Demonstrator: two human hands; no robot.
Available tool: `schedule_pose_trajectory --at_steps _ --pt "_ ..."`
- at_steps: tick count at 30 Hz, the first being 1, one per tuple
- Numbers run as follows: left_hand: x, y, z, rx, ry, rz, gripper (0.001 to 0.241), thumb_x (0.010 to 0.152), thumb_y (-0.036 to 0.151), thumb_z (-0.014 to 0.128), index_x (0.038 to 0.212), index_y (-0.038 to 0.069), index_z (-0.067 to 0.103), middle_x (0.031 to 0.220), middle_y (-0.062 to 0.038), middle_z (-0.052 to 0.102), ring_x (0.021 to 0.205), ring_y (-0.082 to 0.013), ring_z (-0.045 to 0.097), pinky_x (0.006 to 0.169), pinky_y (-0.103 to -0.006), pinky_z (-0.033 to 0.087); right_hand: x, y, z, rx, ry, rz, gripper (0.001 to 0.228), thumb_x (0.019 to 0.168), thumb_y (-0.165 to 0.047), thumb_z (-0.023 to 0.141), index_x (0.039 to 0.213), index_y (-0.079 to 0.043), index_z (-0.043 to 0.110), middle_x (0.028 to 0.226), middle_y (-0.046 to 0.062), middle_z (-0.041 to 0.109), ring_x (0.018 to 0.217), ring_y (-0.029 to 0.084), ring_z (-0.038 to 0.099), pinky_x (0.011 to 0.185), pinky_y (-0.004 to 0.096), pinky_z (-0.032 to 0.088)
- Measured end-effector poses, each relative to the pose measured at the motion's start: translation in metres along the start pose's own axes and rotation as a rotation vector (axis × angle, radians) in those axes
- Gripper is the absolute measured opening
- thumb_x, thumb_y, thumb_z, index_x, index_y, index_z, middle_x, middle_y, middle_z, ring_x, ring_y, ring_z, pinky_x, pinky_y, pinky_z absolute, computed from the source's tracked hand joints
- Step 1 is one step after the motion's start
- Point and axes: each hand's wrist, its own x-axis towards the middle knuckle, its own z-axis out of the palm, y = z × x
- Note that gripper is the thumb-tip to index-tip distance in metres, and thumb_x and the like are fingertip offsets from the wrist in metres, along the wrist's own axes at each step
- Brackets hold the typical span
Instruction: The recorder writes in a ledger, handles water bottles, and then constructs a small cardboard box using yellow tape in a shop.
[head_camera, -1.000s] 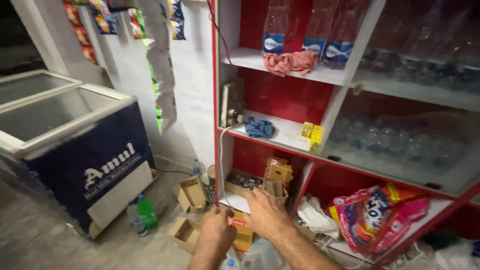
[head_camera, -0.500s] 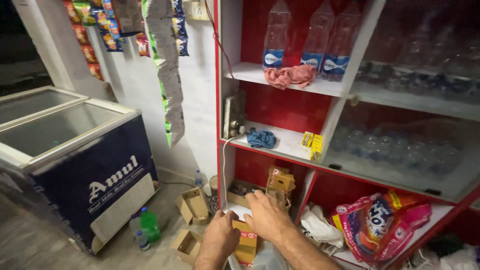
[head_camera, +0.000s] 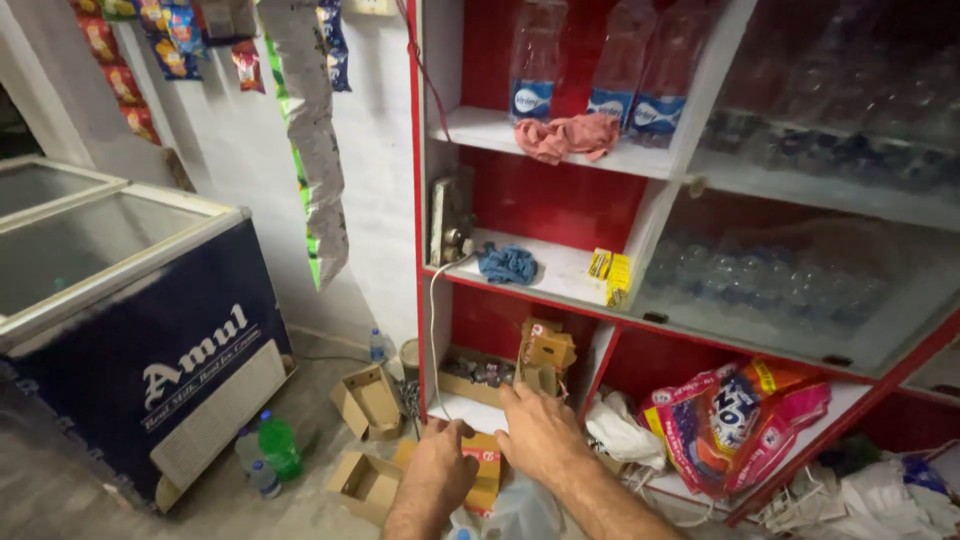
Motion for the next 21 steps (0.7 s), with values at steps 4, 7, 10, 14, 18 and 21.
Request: schedule_pose_trajectory --at_steps 4,7,10,14,18,21 --pt "-0.006 -0.005 -0.003 -0.022 0.000 -0.031 0.037 0.079 0.011 0.068 0.116 0.008 0.066 0.128 -0.020 0.062 0.111 -0.0415 0.065 0.095 -0.0483 0.053 -0.001 -0.012 0.003 0.000 0.001 0.011 0.055 0.087 -0.027 0.075 0.131 -0.002 0.054 0.122 0.017 0.060 0.111 0.039 0.063 0.094 0.049 0.053" --pt "-0.004 -0.015 -0.002 -0.032 -0.014 -0.027 0.041 0.075 0.010 0.069 0.116 0.010 0.068 0.128 -0.020 0.061 0.112 -0.0402 0.064 0.098 -0.0453 0.054 0.000 -0.016 0.006 0.022 0.001 0.008 0.050 0.085 -0.025 0.077 0.125 -0.004 0.057 0.122 0.017 0.060 0.113 0.040 0.061 0.094 0.051 0.051" --pt "-0.005 -0.010 -0.013 -0.025 -0.006 -0.075 0.040 0.077 0.010 0.068 0.117 0.012 0.069 0.128 -0.019 0.063 0.114 -0.0392 0.064 0.099 -0.0457 0.053 0.001 -0.018 0.002 0.025 0.019 -0.038 0.045 0.085 -0.026 0.076 0.120 -0.002 0.059 0.121 0.017 0.061 0.112 0.039 0.063 0.093 0.050 0.053" --pt "-0.013 -0.001 -0.027 -0.016 -0.059 -0.145 0.040 0.079 0.010 0.067 0.119 0.015 0.069 0.129 -0.018 0.063 0.115 -0.0384 0.064 0.100 -0.0465 0.052 0.002 -0.016 0.011 -0.006 -0.006 -0.032 0.042 0.087 -0.027 0.075 0.118 -0.002 0.060 0.119 0.018 0.063 0.113 0.038 0.063 0.093 0.049 0.053" --pt "-0.009 -0.012 -0.013 0.022 -0.055 -0.119 0.037 0.080 0.010 0.067 0.117 0.014 0.070 0.127 -0.019 0.063 0.113 -0.0381 0.065 0.101 -0.0458 0.053 -0.001 -0.014 0.016 -0.006 -0.049 -0.002 0.037 0.088 -0.028 0.074 0.115 -0.005 0.065 0.119 0.016 0.065 0.113 0.036 0.063 0.095 0.048 0.053" --pt "-0.015 0.003 -0.027 0.046 -0.118 -0.197 0.038 0.081 0.012 0.070 0.118 0.016 0.069 0.130 -0.017 0.059 0.114 -0.0382 0.064 0.101 -0.0460 0.052 -0.001 -0.009 0.026 0.027 -0.019 -0.033 0.039 0.085 -0.027 0.076 0.115 -0.005 0.066 0.120 0.015 0.065 0.111 0.036 0.064 0.094 0.048 0.053"
